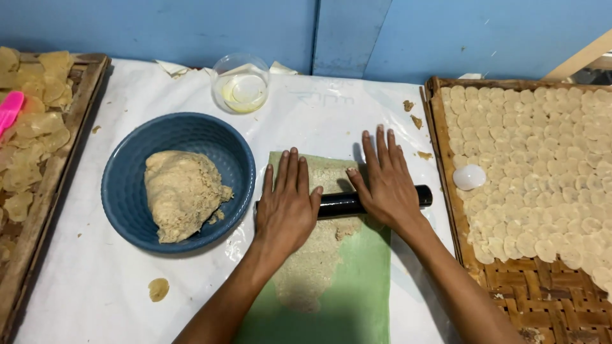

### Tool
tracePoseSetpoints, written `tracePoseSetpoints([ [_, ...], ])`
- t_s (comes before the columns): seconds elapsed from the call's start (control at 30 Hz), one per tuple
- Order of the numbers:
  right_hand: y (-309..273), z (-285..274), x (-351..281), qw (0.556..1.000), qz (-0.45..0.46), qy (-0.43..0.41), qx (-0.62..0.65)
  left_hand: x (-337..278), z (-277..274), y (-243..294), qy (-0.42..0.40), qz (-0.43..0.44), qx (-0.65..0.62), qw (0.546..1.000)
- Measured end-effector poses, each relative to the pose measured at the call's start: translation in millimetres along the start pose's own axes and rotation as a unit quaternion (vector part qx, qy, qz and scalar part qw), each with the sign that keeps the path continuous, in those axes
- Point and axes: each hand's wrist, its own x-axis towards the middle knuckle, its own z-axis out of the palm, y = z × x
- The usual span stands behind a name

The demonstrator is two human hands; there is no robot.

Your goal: Flattening small pieces of dough with a roller and arranging them on a tray.

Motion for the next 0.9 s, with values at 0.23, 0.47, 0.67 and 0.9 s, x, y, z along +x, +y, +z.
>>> tracePoseSetpoints([
  [0.23, 0.4, 8.7, -60.2, 0.994, -0.074, 0.065, -0.053, -56.6, 31.1, 11.8, 0.098, 0.087, 0.05, 0.99],
  [0.47, -6.1, -7.5, -93.0, 0.993, -0.09, 0.068, -0.043, -75.0, 26.9, 14.2, 0.106, 0.125, 0.061, 0.984],
  [0.67, -16.2, -31.2, -86.5, 0.995, -0.071, 0.048, 0.049, -73.1, 4.6, 17.4, 0.1, 0.173, 0.035, 0.979],
  [0.9, -13.6, -11.2, -72.1, 0.996, -0.067, 0.049, -0.039, -88.4, 21.9, 17.5, 0.1, 0.149, 0.001, 0.984],
])
